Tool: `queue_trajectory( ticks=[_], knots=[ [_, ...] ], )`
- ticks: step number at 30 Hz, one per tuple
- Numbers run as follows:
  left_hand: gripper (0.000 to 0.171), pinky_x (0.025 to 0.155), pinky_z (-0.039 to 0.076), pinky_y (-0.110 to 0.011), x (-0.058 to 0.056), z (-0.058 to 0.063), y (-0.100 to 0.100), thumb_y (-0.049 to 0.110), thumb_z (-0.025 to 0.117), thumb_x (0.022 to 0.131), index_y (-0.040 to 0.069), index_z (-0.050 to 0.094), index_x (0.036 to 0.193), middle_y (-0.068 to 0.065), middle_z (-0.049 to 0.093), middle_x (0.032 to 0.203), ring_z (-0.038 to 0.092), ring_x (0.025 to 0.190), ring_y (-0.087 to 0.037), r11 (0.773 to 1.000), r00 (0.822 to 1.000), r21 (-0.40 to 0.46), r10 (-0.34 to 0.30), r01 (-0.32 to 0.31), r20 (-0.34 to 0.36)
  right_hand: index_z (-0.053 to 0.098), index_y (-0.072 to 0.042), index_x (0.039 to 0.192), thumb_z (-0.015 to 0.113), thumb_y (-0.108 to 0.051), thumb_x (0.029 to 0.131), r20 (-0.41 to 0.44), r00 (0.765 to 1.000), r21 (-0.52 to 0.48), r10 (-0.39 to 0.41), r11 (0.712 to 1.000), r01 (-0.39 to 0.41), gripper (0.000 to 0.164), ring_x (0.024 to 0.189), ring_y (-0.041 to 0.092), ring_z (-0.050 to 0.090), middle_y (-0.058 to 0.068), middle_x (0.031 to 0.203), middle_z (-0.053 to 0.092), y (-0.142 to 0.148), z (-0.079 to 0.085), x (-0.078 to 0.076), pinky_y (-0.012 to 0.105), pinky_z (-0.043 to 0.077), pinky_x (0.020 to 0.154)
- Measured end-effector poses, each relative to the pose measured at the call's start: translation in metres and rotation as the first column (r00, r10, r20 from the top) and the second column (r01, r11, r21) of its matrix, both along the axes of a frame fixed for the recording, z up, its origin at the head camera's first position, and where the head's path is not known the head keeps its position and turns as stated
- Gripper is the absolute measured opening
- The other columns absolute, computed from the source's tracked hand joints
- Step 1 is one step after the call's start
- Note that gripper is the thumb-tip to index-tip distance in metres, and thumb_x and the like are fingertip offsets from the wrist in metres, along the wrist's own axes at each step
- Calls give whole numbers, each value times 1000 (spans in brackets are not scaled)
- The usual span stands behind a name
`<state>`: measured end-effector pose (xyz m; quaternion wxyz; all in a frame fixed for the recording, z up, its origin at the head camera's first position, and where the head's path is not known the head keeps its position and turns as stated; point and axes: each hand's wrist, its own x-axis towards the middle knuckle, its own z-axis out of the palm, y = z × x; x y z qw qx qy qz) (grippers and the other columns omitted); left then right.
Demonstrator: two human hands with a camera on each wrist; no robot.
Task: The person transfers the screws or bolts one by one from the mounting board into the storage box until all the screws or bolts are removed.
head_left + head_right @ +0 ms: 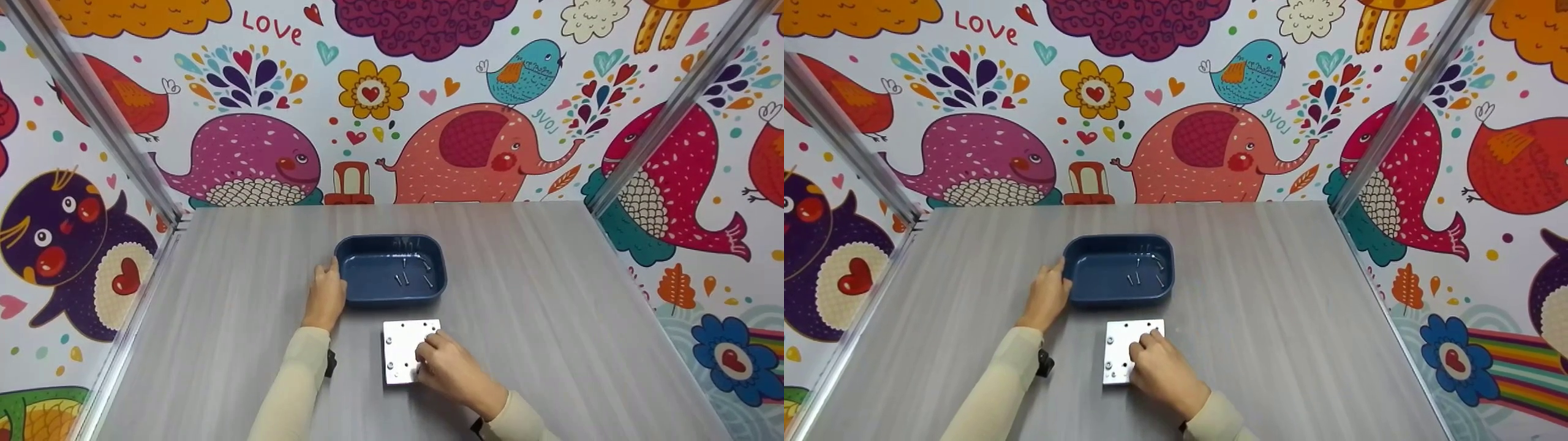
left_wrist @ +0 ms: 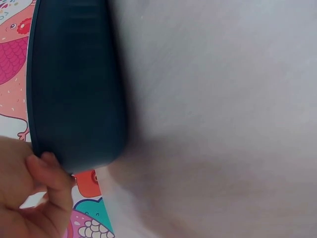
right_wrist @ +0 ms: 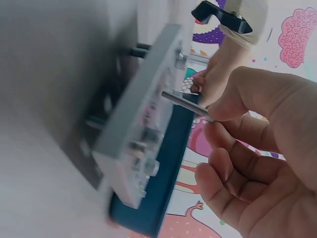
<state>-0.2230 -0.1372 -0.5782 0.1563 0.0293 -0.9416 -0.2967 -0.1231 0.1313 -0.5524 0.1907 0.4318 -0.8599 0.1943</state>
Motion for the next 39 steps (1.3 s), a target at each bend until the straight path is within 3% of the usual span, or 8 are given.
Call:
queue_trajectory(
  ticks=[8, 16, 22, 39],
  knots=[
    [51, 77, 54, -49, 1, 1, 1, -2, 63, 91, -13, 50, 139, -33, 55, 110, 62, 84, -42, 1000, 1000, 0, -5, 5, 11, 62, -9, 77, 76, 1, 62, 57, 998, -26, -24, 999, 25, 23, 72, 14, 48, -3, 77, 53, 8, 18, -29, 25, 47, 58],
    [51, 77, 53, -50, 0, 0, 0, -2, 64, 90, -14, 51, 137, -32, 56, 108, 62, 85, -43, 1000, 1000, 4, -2, 2, -12, 67, -7, 80, 76, 3, 67, 43, 997, -46, -67, 997, 69, 19, 74, 18, 54, 1, 78, 58, 11, 36, -68, 28, 51, 63],
    [51, 76, 54, -48, 0, -1, 1, -4, 65, 89, -15, 51, 136, -32, 56, 107, 63, 87, -43, 1000, 999, -9, -7, 7, -32, 68, -6, 81, 73, 4, 69, 57, 993, -44, -104, 993, 107, 16, 72, 19, 55, 2, 78, 58, 11, 39, -91, 28, 51, 62],
    [51, 77, 54, -49, 0, -2, 1, -4, 66, 88, -14, 53, 136, -32, 57, 105, 63, 89, -45, 1000, 999, -11, 1, -1, -37, 69, 0, 85, 72, 9, 74, 85, 985, -45, -148, 987, 152, 14, 72, 24, 58, 8, 81, 59, 14, 19, -110, 36, 52, 62]
  ],
)
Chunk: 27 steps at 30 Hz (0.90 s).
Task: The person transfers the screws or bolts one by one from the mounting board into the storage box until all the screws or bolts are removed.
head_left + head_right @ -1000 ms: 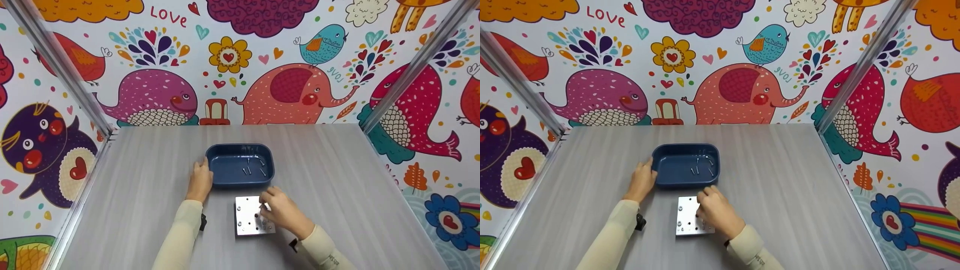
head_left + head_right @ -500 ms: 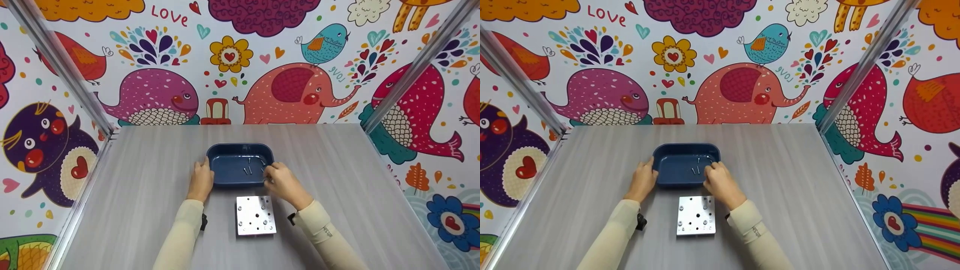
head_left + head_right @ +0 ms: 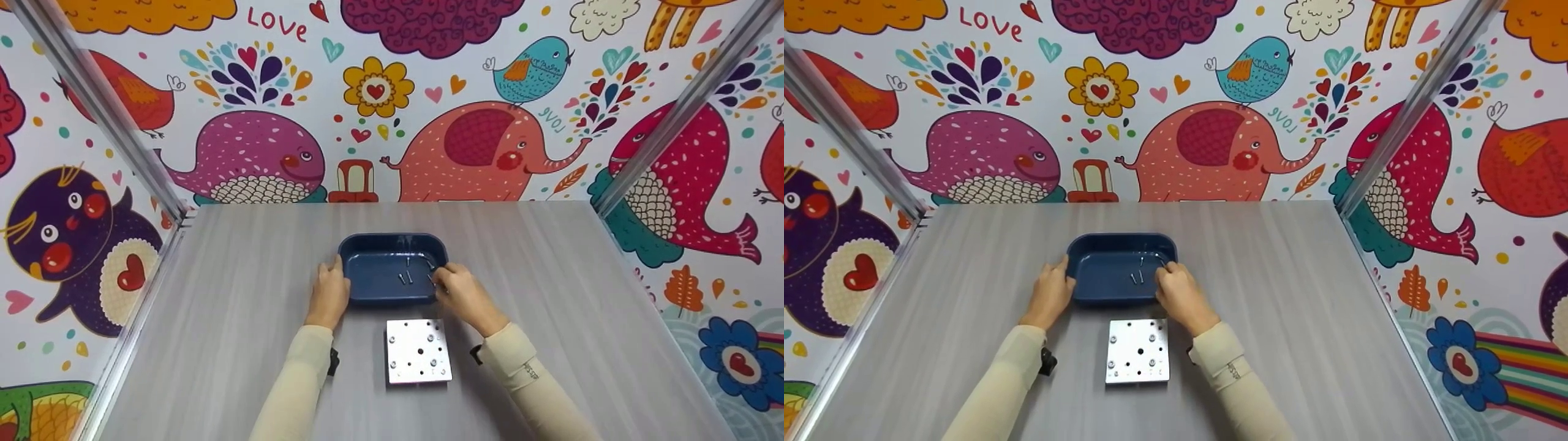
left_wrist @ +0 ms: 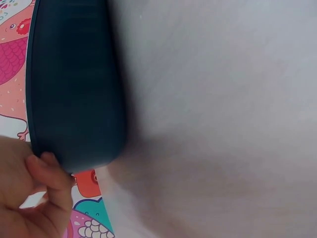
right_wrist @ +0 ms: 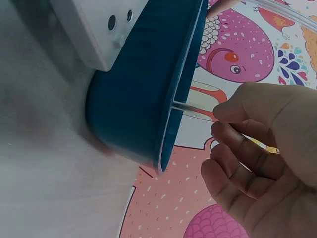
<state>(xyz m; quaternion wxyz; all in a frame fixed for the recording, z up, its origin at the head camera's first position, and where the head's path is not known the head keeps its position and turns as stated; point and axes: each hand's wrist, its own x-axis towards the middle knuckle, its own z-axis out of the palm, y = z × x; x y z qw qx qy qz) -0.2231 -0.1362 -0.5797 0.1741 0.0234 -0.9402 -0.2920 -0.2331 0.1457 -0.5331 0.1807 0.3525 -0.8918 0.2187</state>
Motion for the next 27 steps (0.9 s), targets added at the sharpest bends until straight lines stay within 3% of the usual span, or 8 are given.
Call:
queue_trajectory(
  ticks=[9, 17, 21, 27],
  knots=[
    [50, 77, 54, -49, -1, 0, 0, -4, 64, 88, -14, 52, 136, -31, 57, 105, 63, 90, -43, 1000, 1000, 0, 8, -8, 14, 68, -4, 87, 73, 8, 76, -18, 1000, -6, 10, 1000, -10, 17, 75, 23, 59, 6, 83, 59, 3, 11, 12, 36, 53, 64],
    [50, 71, 54, -45, -1, 4, -1, -2, 61, 92, -12, 50, 140, -30, 56, 110, 62, 80, -36, 1000, 998, 11, -1, 1, 65, 71, -6, 91, 76, 1, 77, -1, 997, 33, 75, 997, -75, 17, 76, 18, 59, 1, 84, 63, -10, 15, 50, 29, 54, 64],
    [50, 75, 54, -47, -1, 3, -1, -2, 61, 92, -12, 50, 139, -31, 56, 110, 63, 84, -39, 1000, 998, 18, 0, -1, 57, 71, -9, 91, 79, -4, 75, 7, 996, 83, 86, 993, -86, 19, 78, 17, 58, -1, 86, 63, -19, 15, 68, 29, 52, 64],
    [51, 79, 54, -49, 0, 3, -2, -1, 62, 92, -11, 50, 140, -31, 56, 112, 63, 89, -41, 1000, 998, 21, 3, -4, 67, 70, -12, 88, 82, -12, 73, -55, 988, 149, 146, 979, -137, 19, 76, 18, 58, -2, 84, 63, -34, 5, 91, 30, 51, 64]
  ],
)
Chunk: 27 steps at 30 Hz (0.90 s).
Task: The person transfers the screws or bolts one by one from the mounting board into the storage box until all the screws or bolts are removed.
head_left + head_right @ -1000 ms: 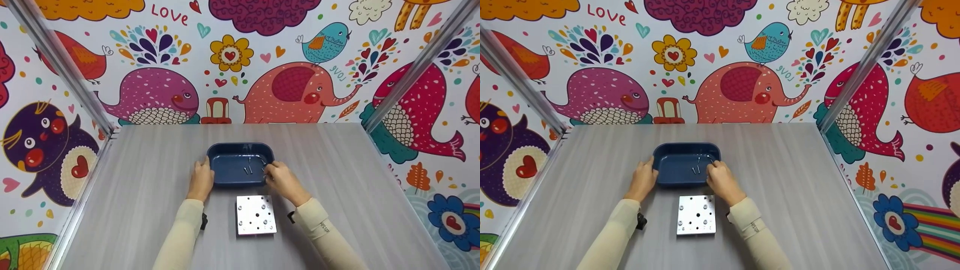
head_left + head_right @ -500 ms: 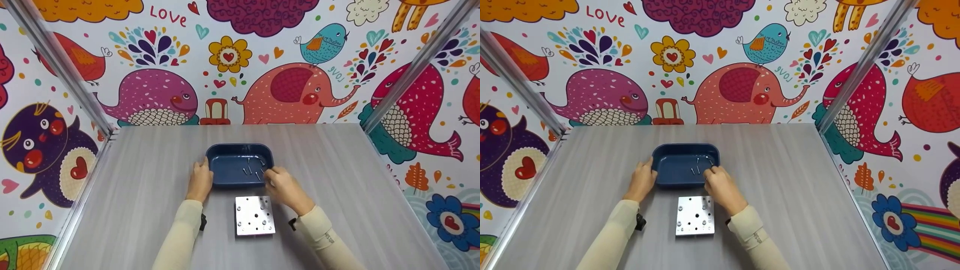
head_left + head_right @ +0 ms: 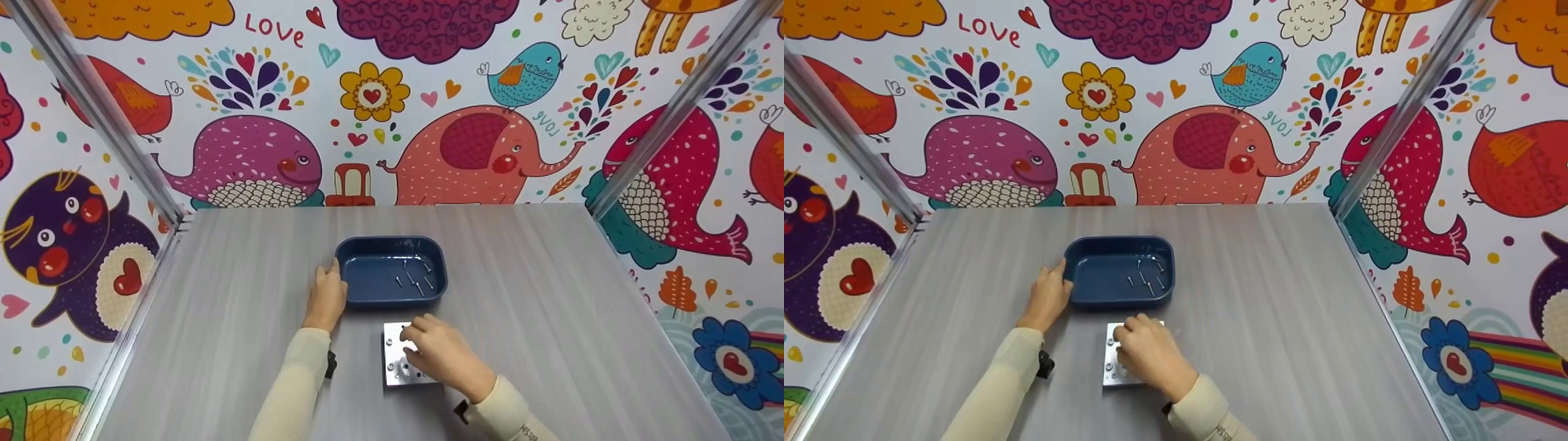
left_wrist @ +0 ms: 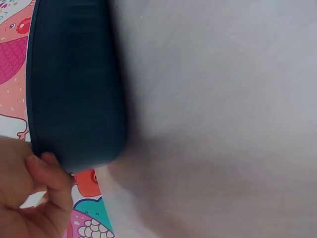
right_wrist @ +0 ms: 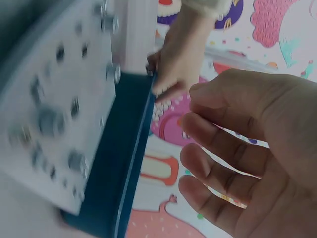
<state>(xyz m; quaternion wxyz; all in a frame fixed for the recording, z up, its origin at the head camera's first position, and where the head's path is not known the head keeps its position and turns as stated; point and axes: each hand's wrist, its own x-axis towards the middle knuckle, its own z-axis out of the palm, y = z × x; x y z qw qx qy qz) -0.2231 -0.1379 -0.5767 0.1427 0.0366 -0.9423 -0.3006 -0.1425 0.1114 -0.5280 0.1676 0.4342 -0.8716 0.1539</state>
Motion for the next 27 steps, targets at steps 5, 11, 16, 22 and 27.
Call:
queue_trajectory(
  ticks=[5, 11, 16, 22, 27],
  knots=[
    [51, 80, 54, -48, 0, -1, -1, -1, 62, 91, -11, 50, 140, -32, 56, 113, 63, 92, -42, 1000, 1000, -10, -1, 1, -12, 70, -15, 87, 83, -19, 74, -30, 1000, 57, 5, 998, -4, 19, 74, 19, 58, -4, 83, 62, -10, -12, 11, 34, 49, 63],
    [50, 79, 53, -49, 0, -1, -1, -1, 61, 91, -12, 51, 139, -32, 55, 112, 63, 90, -43, 1000, 1000, -7, -8, 7, -11, 67, -17, 79, 82, -20, 74, -19, 1000, 89, -20, 996, 22, 16, 68, 17, 56, -5, 76, 61, -12, -25, 22, 32, 47, 60],
    [50, 75, 54, -47, 0, 1, 0, -2, 61, 91, -13, 50, 139, -32, 56, 109, 63, 84, -40, 1000, 1000, -14, -9, 8, -25, 62, -17, 70, 82, -19, 72, -63, 998, 89, -15, 996, 21, 20, 61, 17, 53, -5, 68, 58, -12, -34, 26, 32, 44, 54],
    [50, 74, 54, -48, 0, 2, 0, -3, 59, 92, -13, 49, 139, -32, 56, 107, 62, 82, -41, 1000, 1000, -10, -12, 12, -28, 64, -17, 74, 83, -18, 73, -68, 998, 70, -3, 998, 8, 19, 61, 17, 53, -4, 69, 58, -11, -39, 29, 30, 40, 51],
    [51, 76, 53, -49, 1, -2, 0, -1, 60, 92, -11, 48, 141, -32, 55, 111, 63, 84, -41, 1000, 1000, 7, -6, 6, -5, 62, -15, 74, 84, -15, 72, -23, 1000, 96, -20, 995, 22, 22, 61, 16, 52, -4, 70, 55, -8, -39, 32, 30, 40, 51]
  ],
)
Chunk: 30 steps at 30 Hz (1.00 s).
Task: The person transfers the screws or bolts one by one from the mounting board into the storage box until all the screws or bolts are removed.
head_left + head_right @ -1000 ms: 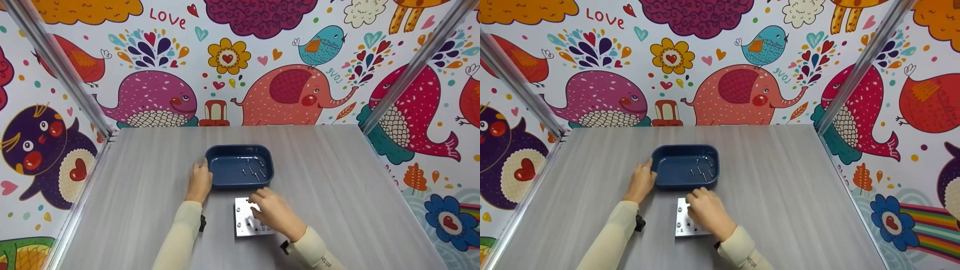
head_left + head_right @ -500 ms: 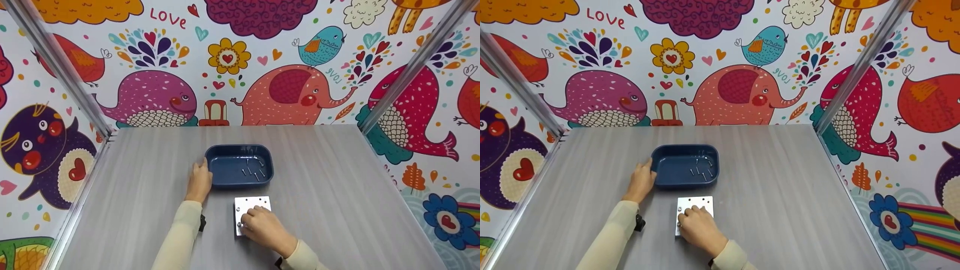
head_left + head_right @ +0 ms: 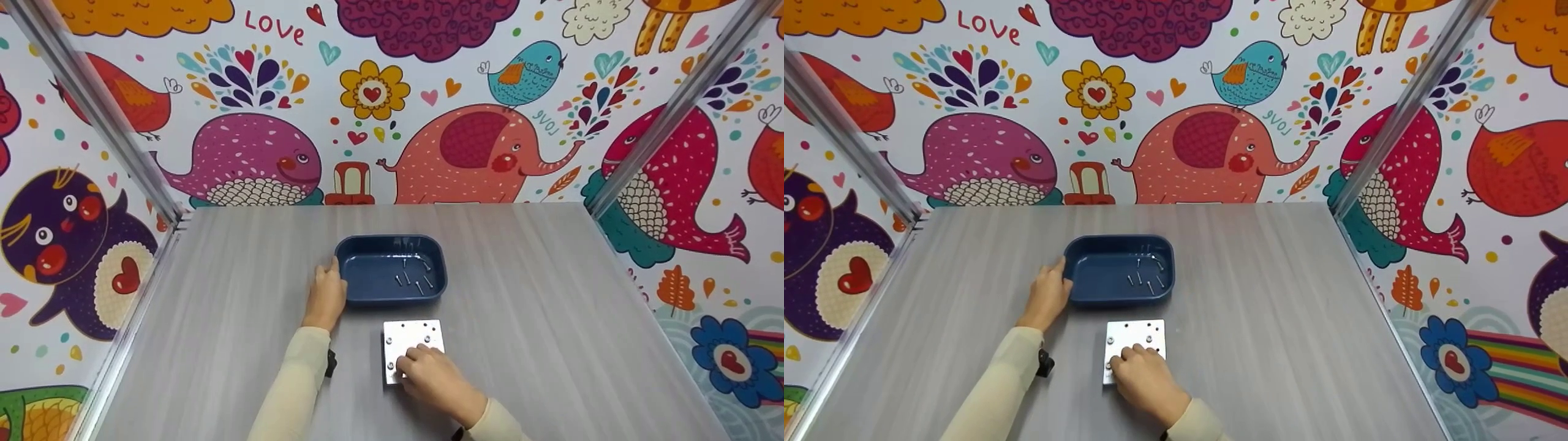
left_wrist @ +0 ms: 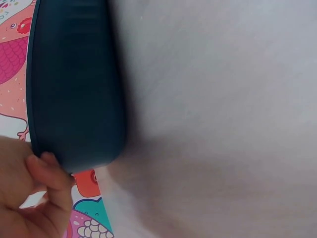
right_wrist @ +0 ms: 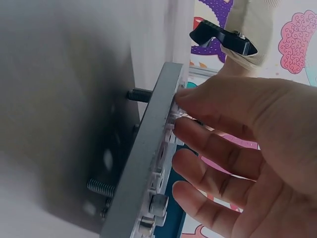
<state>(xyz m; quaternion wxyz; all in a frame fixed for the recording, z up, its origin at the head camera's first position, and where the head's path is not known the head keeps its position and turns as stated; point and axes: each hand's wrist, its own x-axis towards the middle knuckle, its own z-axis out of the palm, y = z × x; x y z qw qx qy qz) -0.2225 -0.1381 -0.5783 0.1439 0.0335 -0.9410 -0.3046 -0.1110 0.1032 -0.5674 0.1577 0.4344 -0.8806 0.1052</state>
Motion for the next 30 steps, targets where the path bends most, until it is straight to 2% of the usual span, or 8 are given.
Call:
queue_trajectory(
  ticks=[7, 16, 23, 30],
  knots=[
    [51, 78, 53, -49, -1, 0, 0, -1, 61, 92, -12, 49, 141, -32, 55, 111, 63, 86, -41, 1000, 1000, -1, 0, 0, -2, 66, -15, 73, 83, -16, 74, 28, 999, 14, -18, 1000, 18, 17, 62, 16, 52, -3, 71, 55, 0, 1, 2, 30, 40, 51],
    [52, 77, 54, -49, 0, 1, 0, 0, 61, 93, -11, 48, 142, -32, 55, 112, 63, 82, -41, 1000, 1000, -5, 6, -6, 11, 58, -15, 67, 82, -21, 74, -57, 998, -17, -39, 999, 38, 26, 61, 17, 50, -4, 68, 52, -4, -3, 2, 31, 40, 50],
    [52, 73, 55, -47, 0, 1, -1, -1, 63, 93, -11, 48, 141, -32, 57, 113, 64, 80, -39, 1000, 1000, -28, -3, 3, 7, 59, -15, 66, 83, -18, 70, -154, 987, -52, -45, 998, 37, 25, 59, 17, 50, -4, 67, 51, -8, -8, -3, 30, 39, 49],
    [51, 73, 54, -49, 0, 0, 1, 0, 63, 92, -11, 50, 140, -31, 57, 110, 63, 78, -40, 1000, 1000, -24, 7, -8, -7, 58, -14, 64, 79, -15, 70, -159, 987, -58, -35, 998, 26, 22, 58, 17, 49, -3, 66, 51, -10, -6, -3, 30, 38, 48]
  ],
)
